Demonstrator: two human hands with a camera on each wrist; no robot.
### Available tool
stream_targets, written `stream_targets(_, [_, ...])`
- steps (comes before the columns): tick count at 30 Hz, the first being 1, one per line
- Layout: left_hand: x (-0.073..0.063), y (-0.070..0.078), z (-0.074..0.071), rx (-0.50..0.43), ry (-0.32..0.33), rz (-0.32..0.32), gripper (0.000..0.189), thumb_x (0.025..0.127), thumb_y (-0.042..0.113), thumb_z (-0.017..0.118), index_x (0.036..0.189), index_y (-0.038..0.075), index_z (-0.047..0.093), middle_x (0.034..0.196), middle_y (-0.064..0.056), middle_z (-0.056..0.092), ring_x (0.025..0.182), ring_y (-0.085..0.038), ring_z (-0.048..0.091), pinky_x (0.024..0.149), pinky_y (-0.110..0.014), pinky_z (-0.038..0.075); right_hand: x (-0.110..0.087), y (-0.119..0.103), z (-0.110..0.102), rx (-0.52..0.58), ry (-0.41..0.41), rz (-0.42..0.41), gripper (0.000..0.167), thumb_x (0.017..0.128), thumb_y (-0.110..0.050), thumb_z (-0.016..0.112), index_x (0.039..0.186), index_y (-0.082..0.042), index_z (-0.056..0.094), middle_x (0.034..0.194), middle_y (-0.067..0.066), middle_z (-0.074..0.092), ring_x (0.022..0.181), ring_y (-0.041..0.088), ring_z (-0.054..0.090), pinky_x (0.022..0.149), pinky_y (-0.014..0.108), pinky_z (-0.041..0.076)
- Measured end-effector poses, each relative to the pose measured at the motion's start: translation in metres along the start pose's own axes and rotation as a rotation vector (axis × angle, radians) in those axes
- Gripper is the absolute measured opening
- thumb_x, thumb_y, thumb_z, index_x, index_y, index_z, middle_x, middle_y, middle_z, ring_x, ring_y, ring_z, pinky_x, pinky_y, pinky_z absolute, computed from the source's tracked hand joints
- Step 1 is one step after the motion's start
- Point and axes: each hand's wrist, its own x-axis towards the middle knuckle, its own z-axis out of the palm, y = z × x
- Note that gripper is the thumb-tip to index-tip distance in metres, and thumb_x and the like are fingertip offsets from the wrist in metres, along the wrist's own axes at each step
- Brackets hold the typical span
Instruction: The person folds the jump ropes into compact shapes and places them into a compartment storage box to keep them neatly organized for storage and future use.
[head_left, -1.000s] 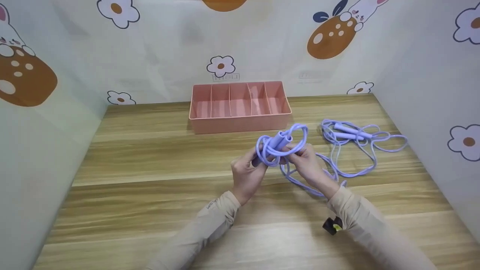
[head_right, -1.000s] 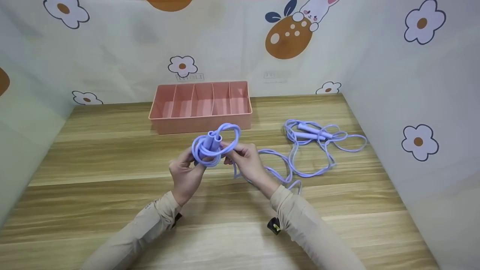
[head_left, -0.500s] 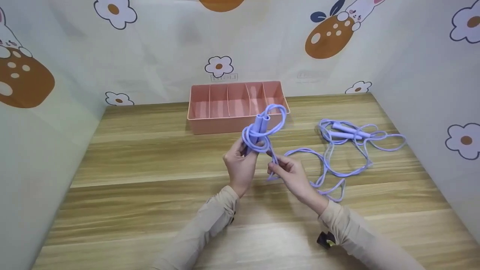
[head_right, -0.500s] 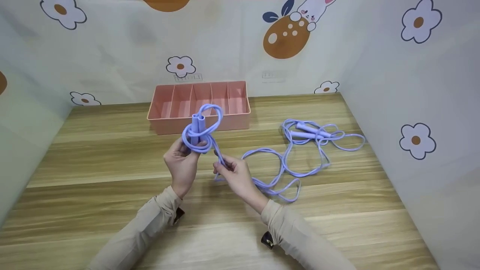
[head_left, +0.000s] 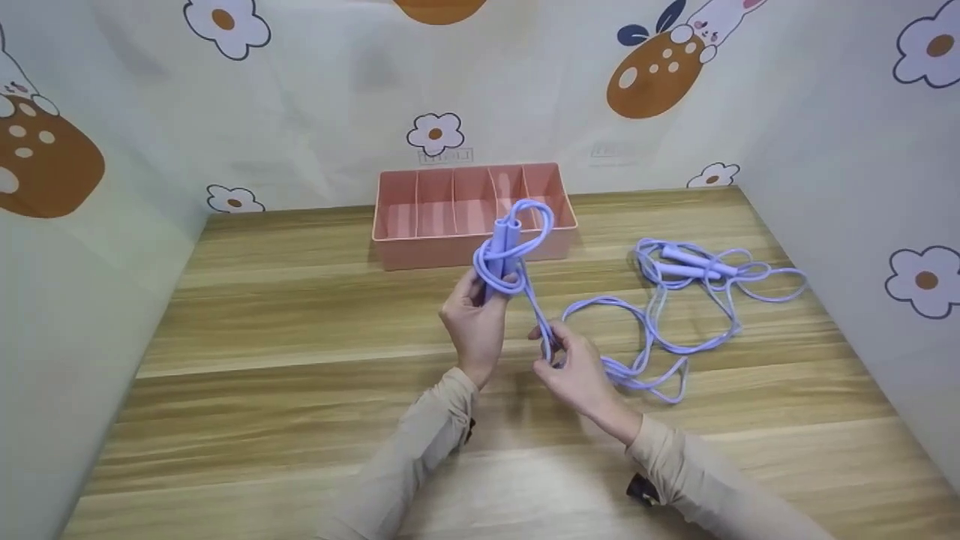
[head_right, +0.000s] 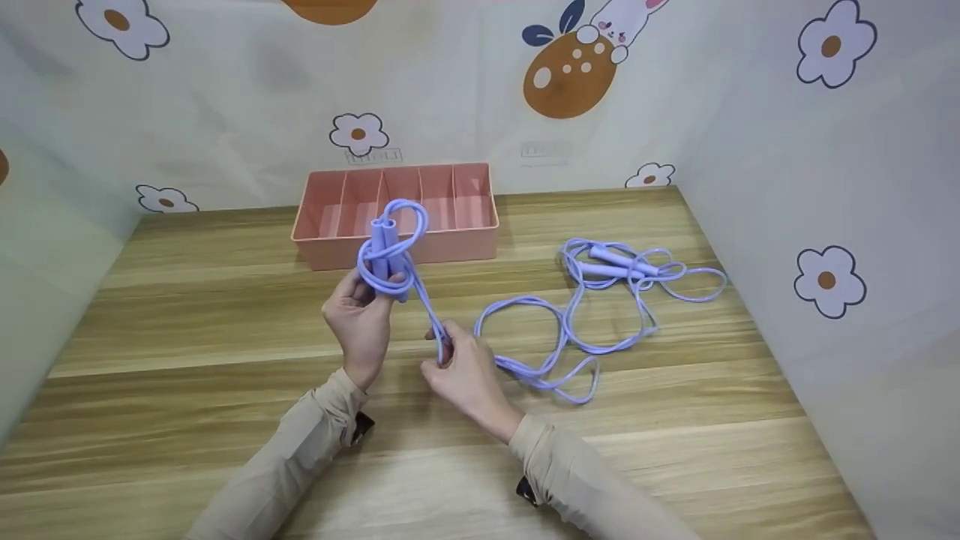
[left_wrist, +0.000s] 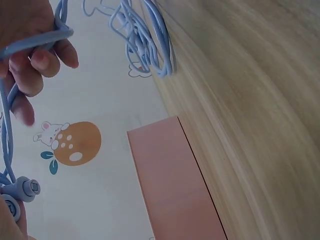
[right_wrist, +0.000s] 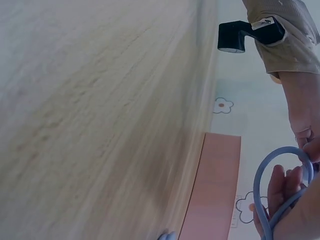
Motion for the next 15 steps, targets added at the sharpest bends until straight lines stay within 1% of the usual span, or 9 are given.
stream_targets(2, [0.0008, -0.0005, -0.0007, 0.002, 0.016, -0.003, 0.029, 0.073, 0.006, 0.074, 0.098, -0.006, 0.065, 0.087, -0.018, 0.068, 0.073, -0.019, 0.067, 0.063, -0.028, 0.057, -0.0012, -0.0002, 0.0, -0.039, -0.003, -0.005, 0.024, 0.066, 0.001, 0.056, 0.089, -0.005, 0.06, 0.067, -0.001, 0.054, 0.06, 0.013, 0.053, 0.048, 0.019, 0.044])
stream_targets(4, [0.0021, -0.0008, -0.0015, 0.01, 0.031, -0.003, 0.03, 0.073, 0.005, 0.074, 0.098, -0.007, 0.065, 0.087, -0.018, 0.068, 0.072, -0.019, 0.067, 0.062, -0.028, 0.057, -0.0024, -0.0007, 0.0001, -0.08, 0.004, -0.024, 0.024, 0.066, 0.0, 0.056, 0.088, -0.007, 0.06, 0.068, -0.001, 0.056, 0.06, 0.014, 0.054, 0.051, 0.023, 0.047])
stream_targets(7, [0.0041, -0.0024, -0.003, 0.017, 0.053, -0.01, 0.032, 0.072, 0.004, 0.074, 0.1, -0.007, 0.064, 0.089, -0.02, 0.068, 0.073, -0.02, 0.067, 0.063, -0.028, 0.057, -0.0045, -0.0009, 0.0003, -0.151, 0.033, -0.088, 0.028, 0.064, 0.001, 0.058, 0.091, -0.007, 0.062, 0.067, -0.002, 0.058, 0.062, 0.012, 0.054, 0.055, 0.03, 0.05])
stream_targets(8, [0.0048, -0.0029, -0.0035, 0.02, 0.058, -0.011, 0.032, 0.072, 0.004, 0.074, 0.101, -0.007, 0.064, 0.089, -0.02, 0.067, 0.073, -0.02, 0.067, 0.062, -0.028, 0.057, -0.0054, -0.001, 0.0006, -0.18, 0.043, -0.11, 0.03, 0.064, 0.001, 0.058, 0.092, -0.006, 0.062, 0.066, -0.003, 0.058, 0.061, 0.011, 0.054, 0.055, 0.03, 0.049])
stream_targets(10, [0.0066, -0.0034, -0.0041, 0.009, 0.066, -0.014, 0.034, 0.072, 0.004, 0.074, 0.102, -0.008, 0.063, 0.091, -0.021, 0.067, 0.076, -0.022, 0.067, 0.064, -0.028, 0.057, -0.0068, -0.0011, 0.0012, -0.218, 0.057, -0.149, 0.033, 0.062, 0.001, 0.059, 0.095, -0.005, 0.062, 0.065, -0.001, 0.059, 0.059, 0.011, 0.053, 0.053, 0.029, 0.049])
stream_targets(12, [0.0083, -0.0044, -0.0047, 0.001, 0.08, -0.013, 0.035, 0.072, 0.004, 0.074, 0.103, -0.008, 0.063, 0.092, -0.022, 0.066, 0.078, -0.023, 0.067, 0.066, -0.028, 0.057, -0.0076, -0.0009, 0.0018, -0.257, 0.067, -0.178, 0.037, 0.061, 0.002, 0.06, 0.097, -0.004, 0.062, 0.064, 0.0, 0.058, 0.055, 0.01, 0.051, 0.049, 0.024, 0.046])
stream_targets(14, [0.0097, -0.0048, -0.0052, -0.006, 0.092, -0.011, 0.036, 0.071, 0.003, 0.074, 0.104, -0.009, 0.062, 0.094, -0.023, 0.066, 0.08, -0.023, 0.067, 0.067, -0.029, 0.057, -0.008, -0.0007, 0.0019, -0.322, 0.081, -0.206, 0.038, 0.059, 0.001, 0.06, 0.096, -0.005, 0.062, 0.06, -0.003, 0.054, 0.051, 0.009, 0.047, 0.046, 0.021, 0.042])
stream_targets(15, [0.0103, -0.0047, -0.0054, -0.007, 0.099, -0.01, 0.036, 0.071, 0.002, 0.074, 0.103, -0.009, 0.062, 0.094, -0.023, 0.066, 0.08, -0.023, 0.067, 0.068, -0.029, 0.057, -0.0078, -0.0002, 0.0018, -0.361, 0.093, -0.226, 0.038, 0.058, 0.001, 0.061, 0.095, -0.005, 0.062, 0.058, -0.004, 0.052, 0.051, 0.009, 0.045, 0.046, 0.021, 0.041])
